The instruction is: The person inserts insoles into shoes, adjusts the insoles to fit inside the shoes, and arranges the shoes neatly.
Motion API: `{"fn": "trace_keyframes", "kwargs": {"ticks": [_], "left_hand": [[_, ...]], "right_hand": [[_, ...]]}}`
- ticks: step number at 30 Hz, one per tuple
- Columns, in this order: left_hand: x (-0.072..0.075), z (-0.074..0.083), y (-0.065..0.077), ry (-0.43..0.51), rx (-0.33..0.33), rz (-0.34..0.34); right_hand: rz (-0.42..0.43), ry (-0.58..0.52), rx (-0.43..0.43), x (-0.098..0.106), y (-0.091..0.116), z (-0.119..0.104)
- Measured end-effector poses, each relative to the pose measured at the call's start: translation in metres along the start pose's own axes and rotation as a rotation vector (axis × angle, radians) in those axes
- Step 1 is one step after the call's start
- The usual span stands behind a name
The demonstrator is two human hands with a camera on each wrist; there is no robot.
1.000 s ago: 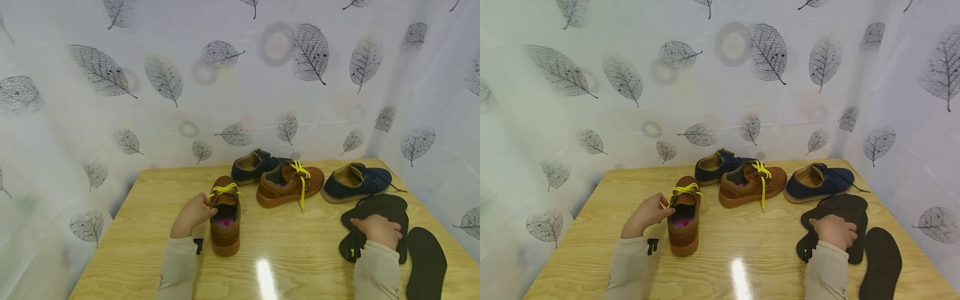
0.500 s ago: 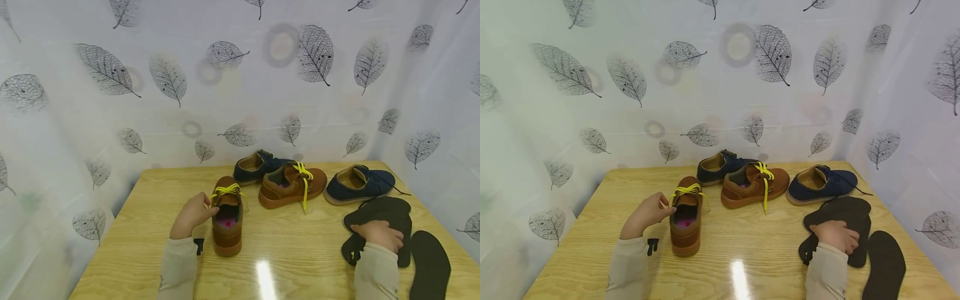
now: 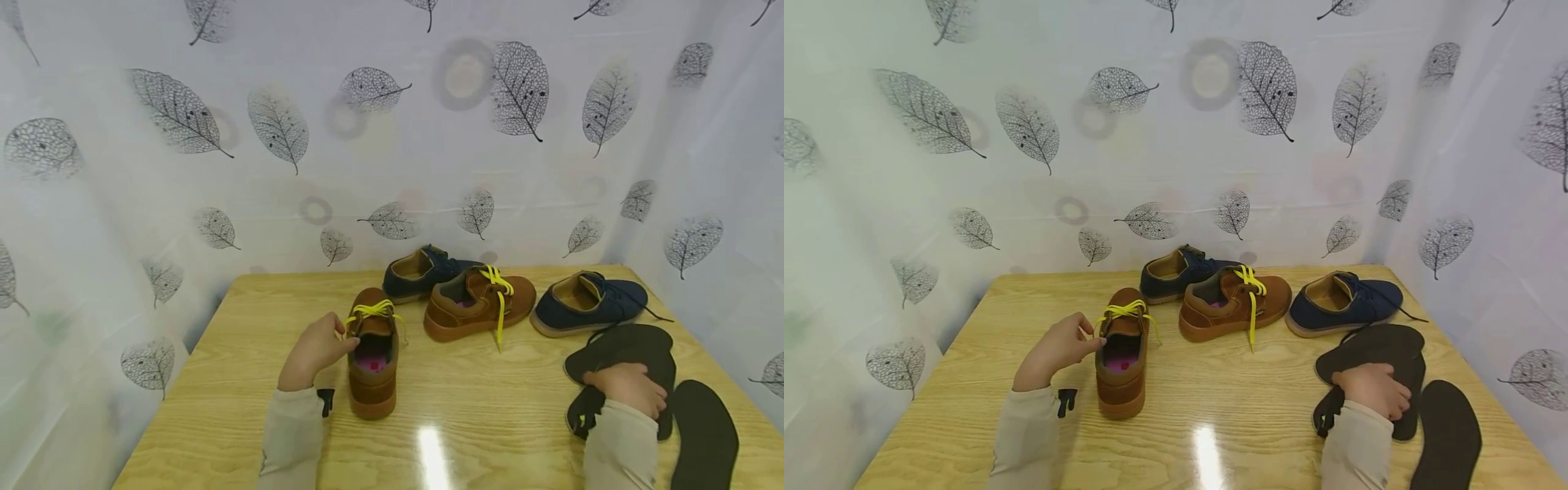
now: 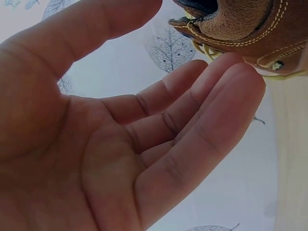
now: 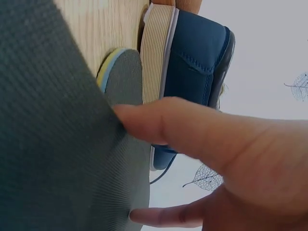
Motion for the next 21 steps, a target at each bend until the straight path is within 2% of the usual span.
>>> {"fn": "trace_keyframes", "kwargs": {"ticks": [7,11,14,21], "left_hand": [[0.001,0.0,0.0,0.001,-0.005,0.007],[0.002,0.0,0.001,-0.002,-0.012,0.011],[0.002,0.001,0.002,-0.009,-0.014,0.017],[0.004,0.002,0.002,-0.015,-0.016,0.017]], "right_hand": [[-0.003,0.009,0.084,0.009,-0.003,0.002],[0.014,0.041,0.096,0.015,0.0,0.003],[0.012,0.022,0.085,0.019,0.005,0.005],[0.101,0.029,0.138,0.037,0.023,0.001]]}}
Point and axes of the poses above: each hand's wrist, its own y-axis away from the middle knuckle, its own x-axis out of the back of the hand, z = x × y, the point moved 10 cm from there along -y, towards the middle knuckle, and after that the axes turned 7 degrees about -z, right-handed, at the moved point
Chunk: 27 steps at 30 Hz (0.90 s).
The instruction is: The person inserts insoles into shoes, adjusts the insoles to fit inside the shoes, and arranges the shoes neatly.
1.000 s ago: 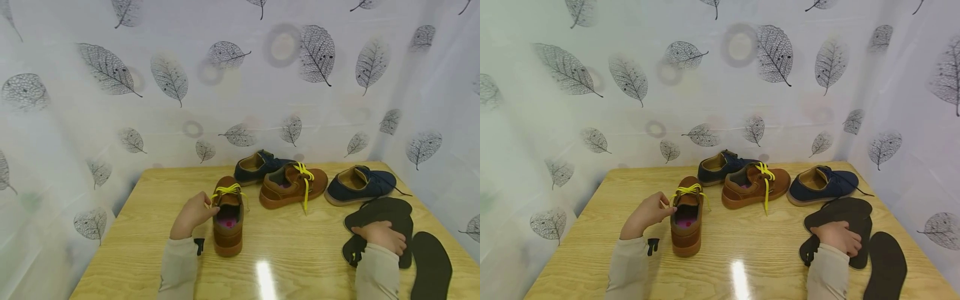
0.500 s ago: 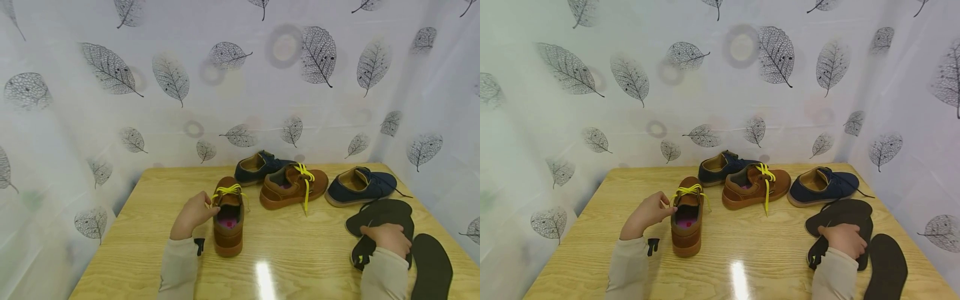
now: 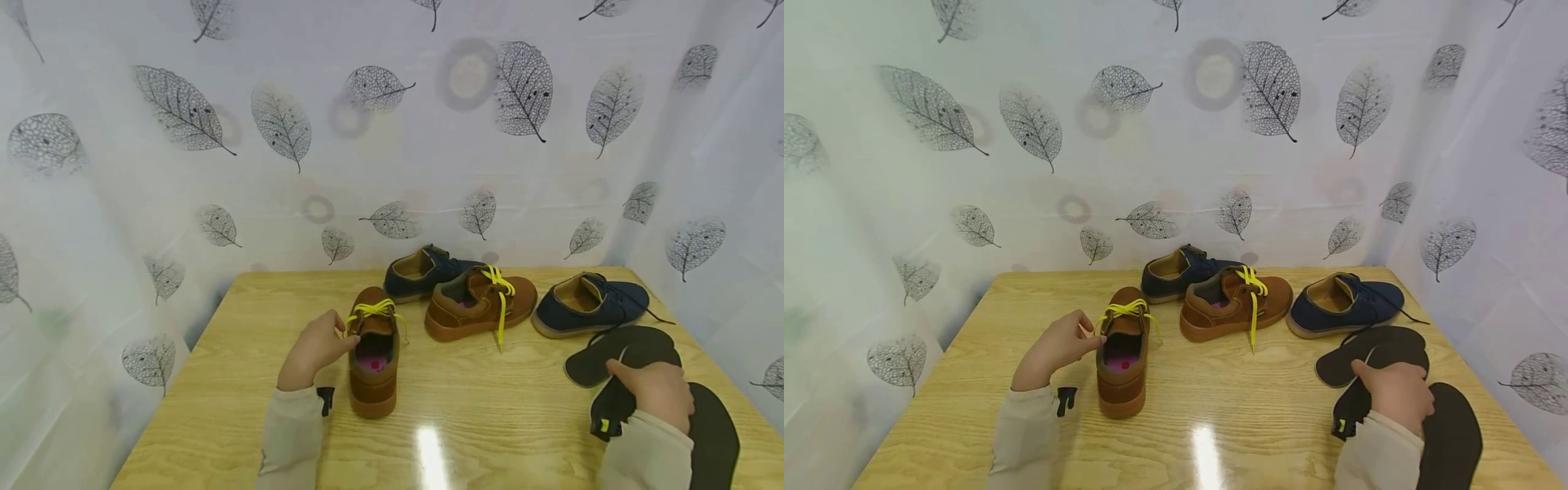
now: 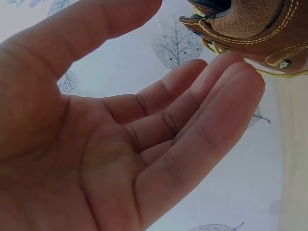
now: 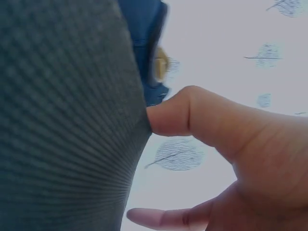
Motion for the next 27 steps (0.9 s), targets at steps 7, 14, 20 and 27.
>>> {"fn": "trace_keyframes", "kwargs": {"ticks": [7,14,20,27], "left_hand": [[0.002,0.001,-0.001,0.029,0.0,0.016],[0.008,0.007,-0.002,0.044,-0.049,0.075],[0.014,0.018,0.001,0.027,-0.112,0.139],[0.019,0.032,0.005,0.033,-0.196,0.222]], "right_hand": [[0.105,-0.069,0.064,0.017,0.023,-0.02],[0.289,-0.098,0.244,0.023,0.05,-0.06],[0.366,-0.137,0.336,0.016,0.065,-0.085],[0.474,-0.12,0.521,0.007,0.091,-0.119]]}}
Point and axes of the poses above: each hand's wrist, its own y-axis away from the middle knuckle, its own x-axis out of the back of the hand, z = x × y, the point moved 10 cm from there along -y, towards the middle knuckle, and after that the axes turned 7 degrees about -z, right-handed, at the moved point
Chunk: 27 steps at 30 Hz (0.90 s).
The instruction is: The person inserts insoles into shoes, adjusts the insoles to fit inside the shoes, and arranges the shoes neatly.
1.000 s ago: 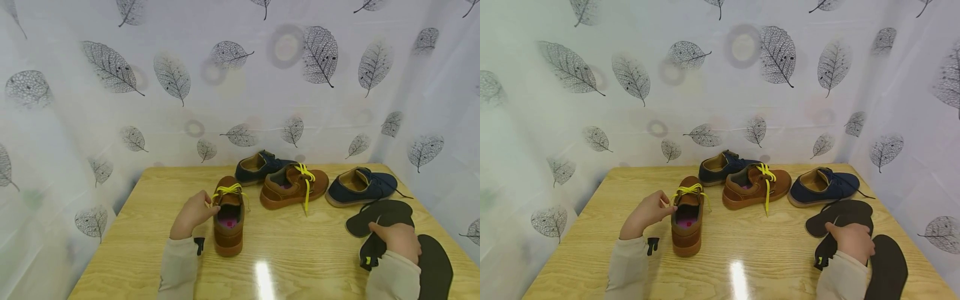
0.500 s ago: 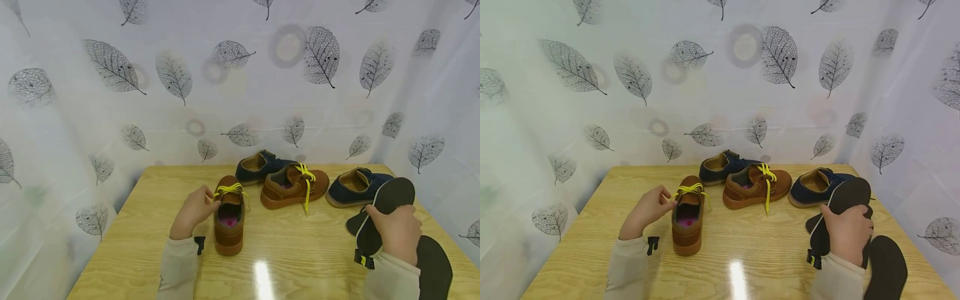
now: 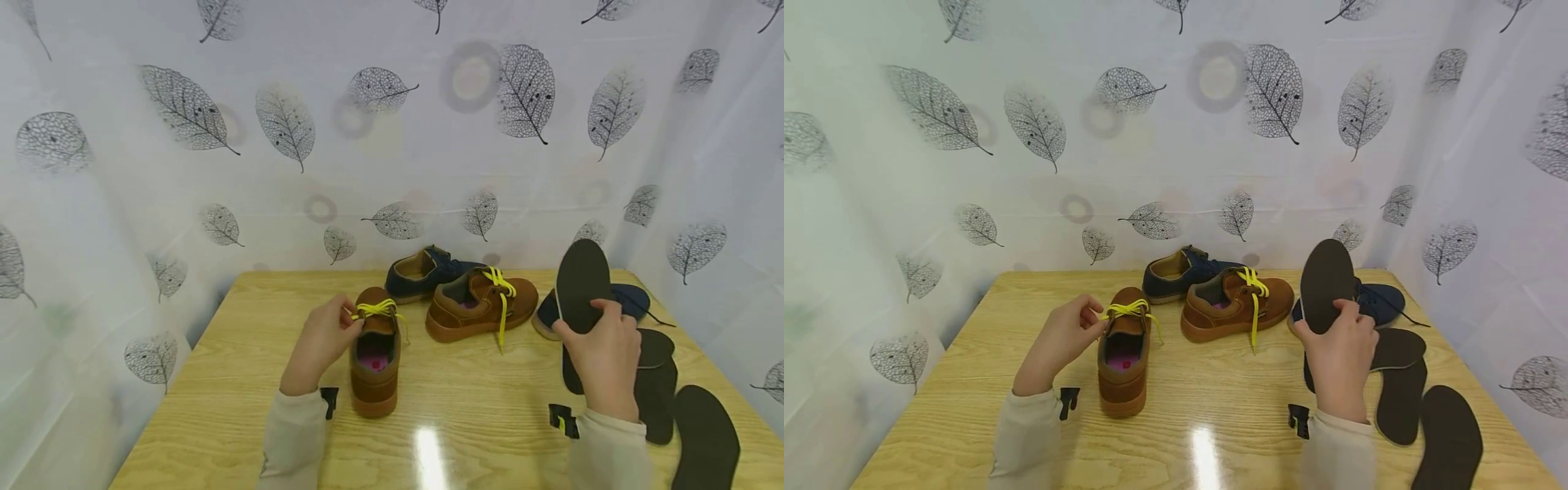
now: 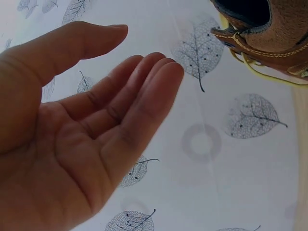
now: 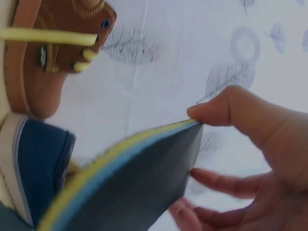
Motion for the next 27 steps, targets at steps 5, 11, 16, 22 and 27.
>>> {"fn": "trace_keyframes", "kwargs": {"ticks": [5,11,16,22,27], "left_hand": [[-0.002,0.021,-0.001,-0.03,-0.174,0.053],[-0.009,0.047,0.001,-0.106,-0.358,0.123],[-0.016,0.065,0.006,-0.157,-0.49,0.161],[-0.024,0.083,0.013,-0.193,-0.567,0.169],[-0.039,0.098,0.016,-0.357,-0.616,0.189]], "right_hand": [[0.037,0.03,0.21,-0.007,0.01,-0.036],[0.063,0.037,0.478,-0.02,0.025,-0.073],[0.044,0.053,0.647,-0.034,0.038,-0.097],[0.018,0.068,0.786,-0.049,0.051,-0.117],[-0.037,0.132,0.892,-0.062,0.063,-0.131]]}}
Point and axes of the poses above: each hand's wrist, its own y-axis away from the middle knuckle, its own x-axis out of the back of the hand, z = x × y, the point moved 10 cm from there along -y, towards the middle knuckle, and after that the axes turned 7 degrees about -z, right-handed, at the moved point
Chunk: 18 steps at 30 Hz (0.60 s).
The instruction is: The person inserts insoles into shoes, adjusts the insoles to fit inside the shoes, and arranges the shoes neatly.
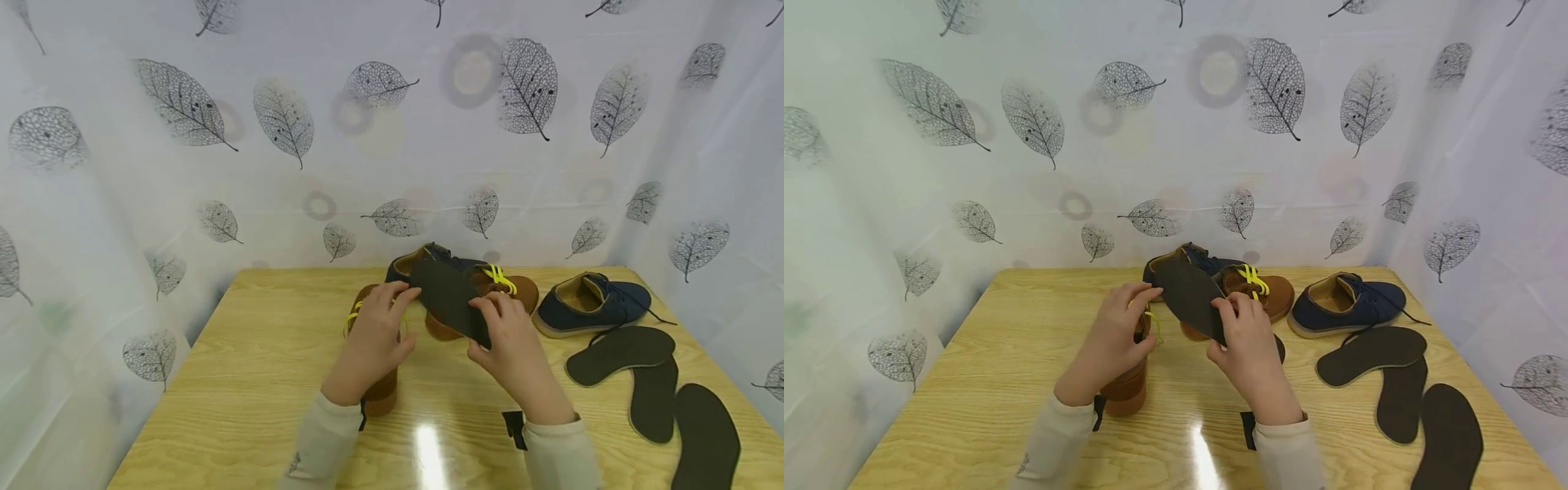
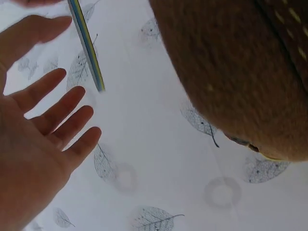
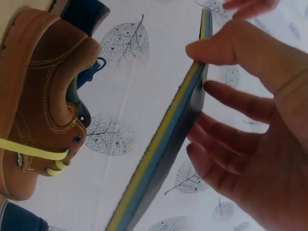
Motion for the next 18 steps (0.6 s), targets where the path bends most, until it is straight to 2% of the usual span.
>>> {"fn": "trace_keyframes", "kwargs": {"ticks": [3,7,10,14,18], "left_hand": [[-0.012,0.009,-0.003,-0.075,-0.016,-0.079],[-0.028,0.016,-0.003,-0.12,-0.01,-0.205],[-0.036,0.018,-0.002,-0.154,0.0,-0.266],[-0.04,0.015,-0.001,-0.194,0.032,-0.294],[-0.039,0.013,0.0,-0.205,0.053,-0.292]], "right_hand": [[-0.047,0.031,0.051,-0.006,-0.001,-0.011],[-0.101,0.048,0.102,-0.014,-0.002,-0.026],[-0.131,0.048,0.139,-0.019,-0.002,-0.035],[-0.141,0.05,0.168,-0.023,-0.002,-0.043],[-0.137,0.065,0.155,-0.025,-0.002,-0.044]]}}
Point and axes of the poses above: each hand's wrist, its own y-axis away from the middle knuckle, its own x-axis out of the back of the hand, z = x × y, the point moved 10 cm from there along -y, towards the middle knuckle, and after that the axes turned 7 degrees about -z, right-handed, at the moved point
